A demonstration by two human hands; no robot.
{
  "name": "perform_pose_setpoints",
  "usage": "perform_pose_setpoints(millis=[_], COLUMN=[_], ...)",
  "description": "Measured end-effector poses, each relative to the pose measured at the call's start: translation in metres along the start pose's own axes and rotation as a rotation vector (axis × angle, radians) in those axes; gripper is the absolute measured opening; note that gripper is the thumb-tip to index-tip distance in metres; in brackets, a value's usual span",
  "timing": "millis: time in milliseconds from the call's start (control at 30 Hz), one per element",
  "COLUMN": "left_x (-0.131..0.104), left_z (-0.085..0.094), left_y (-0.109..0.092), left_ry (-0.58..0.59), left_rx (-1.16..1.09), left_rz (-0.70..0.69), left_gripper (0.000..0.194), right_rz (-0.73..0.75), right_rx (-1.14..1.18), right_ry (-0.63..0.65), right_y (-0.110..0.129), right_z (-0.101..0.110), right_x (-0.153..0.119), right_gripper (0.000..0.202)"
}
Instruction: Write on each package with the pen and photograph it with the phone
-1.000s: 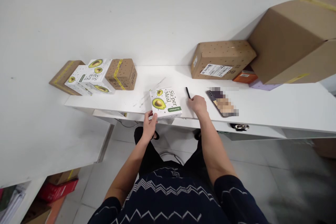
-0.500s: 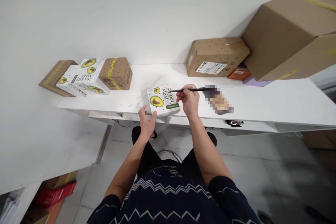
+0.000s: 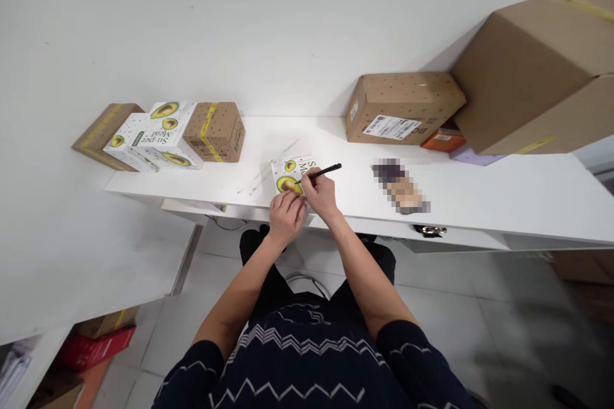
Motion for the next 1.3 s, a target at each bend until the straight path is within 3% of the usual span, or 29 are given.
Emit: perform_pose_setpoints(millis=[400, 733, 900, 1033, 1100, 1167, 1233, 1300], left_x=[0.000, 0.000, 0.000, -0.001, -0.001, -0.001, -0.001, 0.000], left_z=[0.001, 0.001, 0.001, 0.001, 0.001, 0.001, 0.000, -0.001], left_y=[-0.001, 0.000, 0.000, 0.000, 0.000, 0.001, 0.002, 0.004], left_ry=[-0.011, 0.012, 0.017, -0.005, -0.014, -0.019, -0.013, -0.012], left_rx=[0.000, 0.001, 0.001, 0.000, 0.000, 0.000, 0.002, 0.001], left_rz=[-0.018, 0.009, 0.009, 0.000, 0.000, 0.007, 0.020, 0.025], left_gripper=[0.021, 0.022, 0.021, 0.020, 0.020, 0.020, 0.021, 0.022], right_rz=[0.046, 0.021, -0.110, -0.248, -0.341, -0.407, -0.417, -0.403], right_rx=[-0.142, -0.074, 0.147, 0.302, 0.156, -0.147, -0.411, -0.532], right_ry=[0.025, 0.014, -0.161, -0.379, -0.319, -0.133, 0.033, 0.108], right_y=[0.001, 0.000, -0.005, -0.031, -0.050, -0.067, -0.078, -0.082], right_z=[-0.003, -0.004, 0.006, 0.039, 0.056, 0.066, 0.068, 0.063], right_x=[0.002, 0.002, 0.003, 0.014, 0.020, 0.023, 0.021, 0.018], right_gripper=[0.023, 0.022, 0.021, 0.019, 0.019, 0.022, 0.027, 0.032])
Point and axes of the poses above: each hand's wrist, its own x-axis towards the middle knuckle, its own z-axis out of the back of the hand, y = z × x, the point moved 3 cm from there along x, towards the middle knuckle, and after that the axes turned 8 degrees about -x, right-handed, at the moved point
